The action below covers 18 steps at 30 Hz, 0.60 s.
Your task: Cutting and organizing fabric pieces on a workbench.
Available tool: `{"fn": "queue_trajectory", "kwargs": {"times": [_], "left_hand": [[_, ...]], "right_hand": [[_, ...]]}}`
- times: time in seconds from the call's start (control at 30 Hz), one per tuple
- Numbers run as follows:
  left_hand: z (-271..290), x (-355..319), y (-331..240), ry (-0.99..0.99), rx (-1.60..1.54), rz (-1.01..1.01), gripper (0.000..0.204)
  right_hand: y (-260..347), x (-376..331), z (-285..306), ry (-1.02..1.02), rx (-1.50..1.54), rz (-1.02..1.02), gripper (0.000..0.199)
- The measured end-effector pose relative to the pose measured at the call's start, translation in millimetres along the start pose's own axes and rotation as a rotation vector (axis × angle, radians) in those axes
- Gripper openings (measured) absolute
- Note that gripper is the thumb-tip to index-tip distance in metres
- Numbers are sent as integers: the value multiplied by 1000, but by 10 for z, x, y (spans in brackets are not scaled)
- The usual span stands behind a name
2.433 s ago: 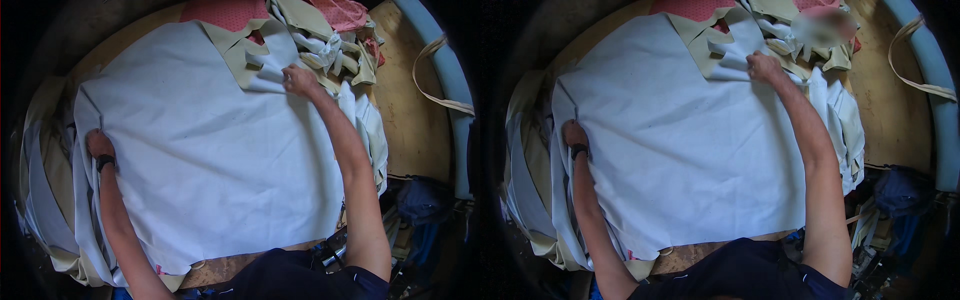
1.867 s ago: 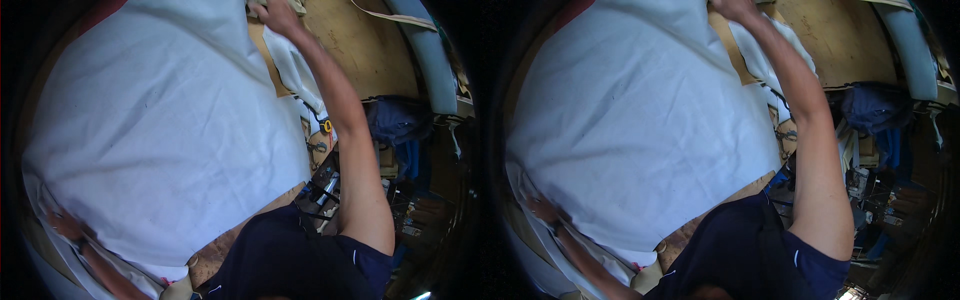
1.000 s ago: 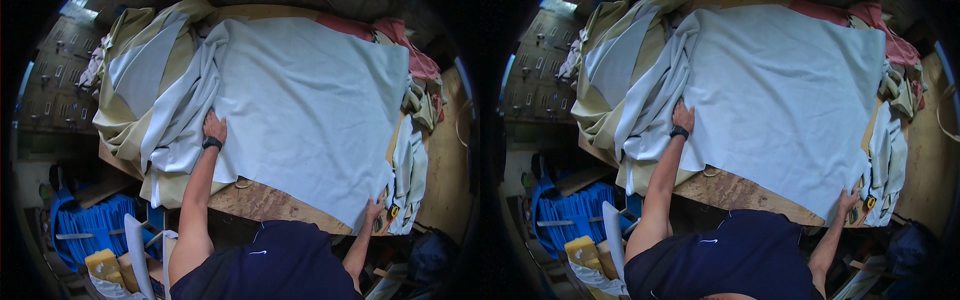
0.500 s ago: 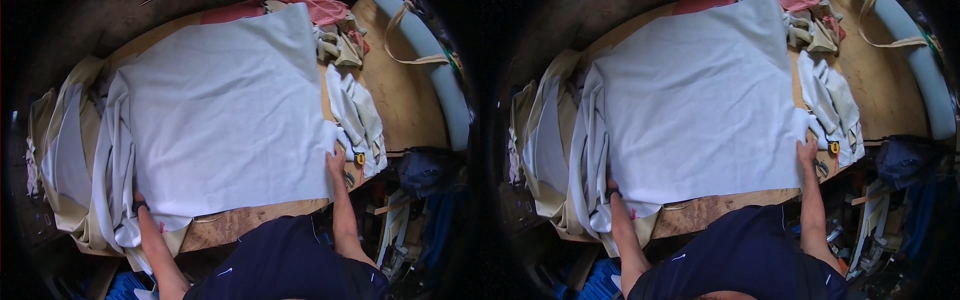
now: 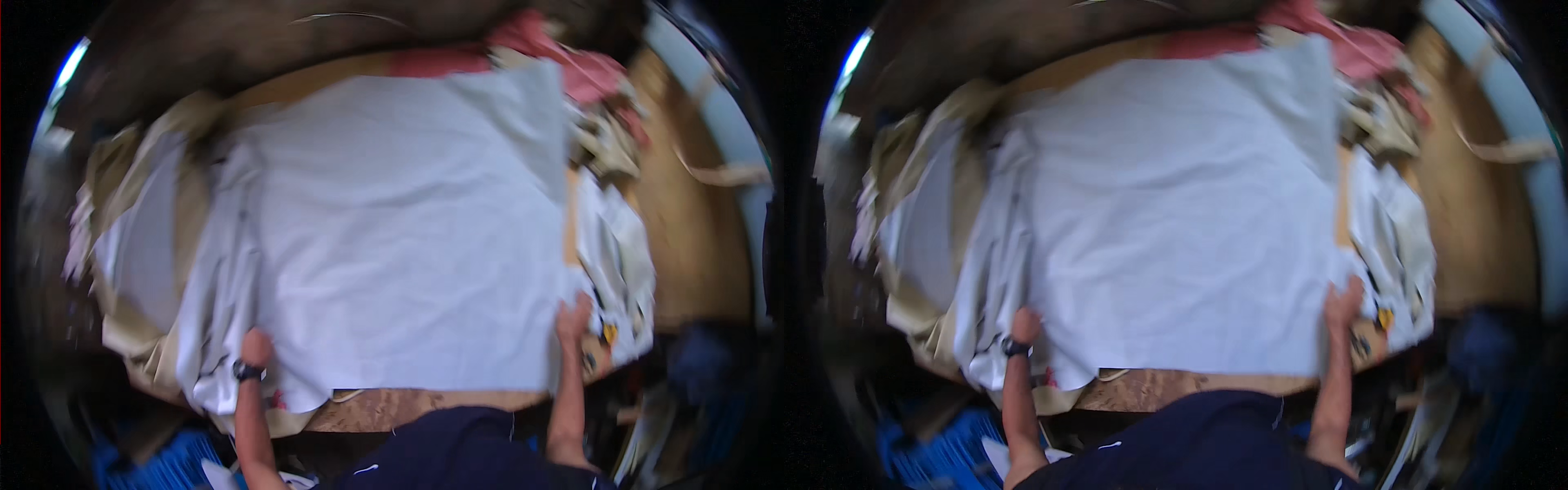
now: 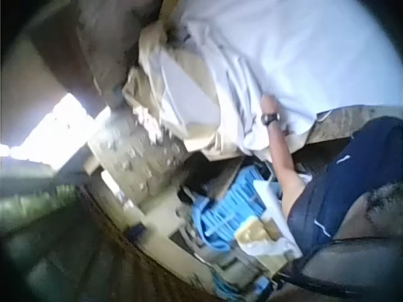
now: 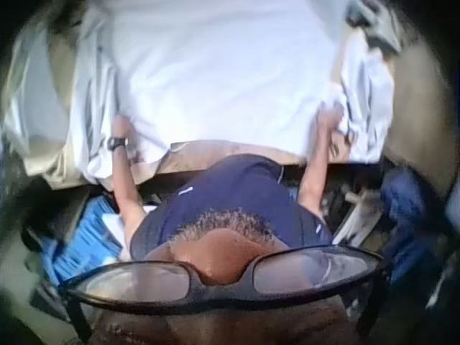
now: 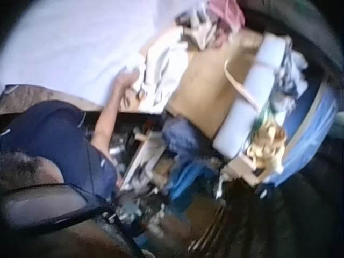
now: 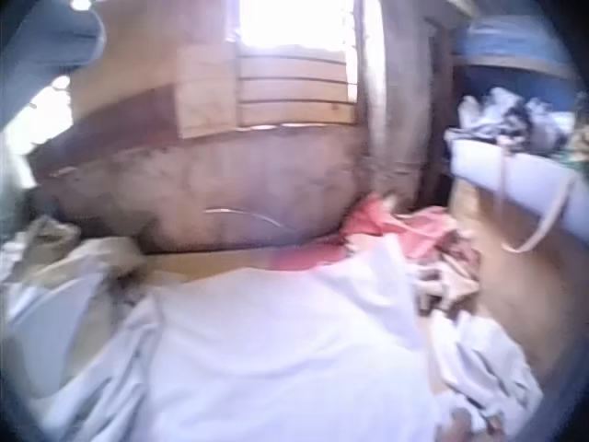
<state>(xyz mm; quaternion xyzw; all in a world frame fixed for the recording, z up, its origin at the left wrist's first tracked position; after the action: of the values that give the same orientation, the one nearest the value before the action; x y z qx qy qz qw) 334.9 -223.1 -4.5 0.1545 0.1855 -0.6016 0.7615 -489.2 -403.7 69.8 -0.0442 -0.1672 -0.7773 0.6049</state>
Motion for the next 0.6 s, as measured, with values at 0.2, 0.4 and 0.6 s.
{"fn": "queue_trajectory", "kwargs": {"times": [0.2, 0.4, 0.6], "left_hand": [[2419, 1032, -586, -899, -216, 62, 58], [2146, 2420, 743, -586, -155, 604, 119], [2141, 2594, 1086, -666, -192, 575, 57]], "right_hand": [[305, 812, -602, 68, 278, -49, 64], [226, 1826, -1354, 266, 364, -239, 39], [578, 2136, -1443, 266, 394, -349, 54]]}}
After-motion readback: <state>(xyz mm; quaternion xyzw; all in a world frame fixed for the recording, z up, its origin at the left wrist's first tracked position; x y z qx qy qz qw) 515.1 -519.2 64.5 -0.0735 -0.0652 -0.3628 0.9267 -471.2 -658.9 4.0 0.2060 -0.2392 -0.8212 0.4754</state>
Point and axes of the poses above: each hand's wrist, its own x-axis towards the middle knuckle, its own z-axis out of the back of the hand, y = z × x, the point moved 7 cm from there along x, towards the middle knuckle, and after that the axes turned 1 degree about -y, right-handed, at the moved point
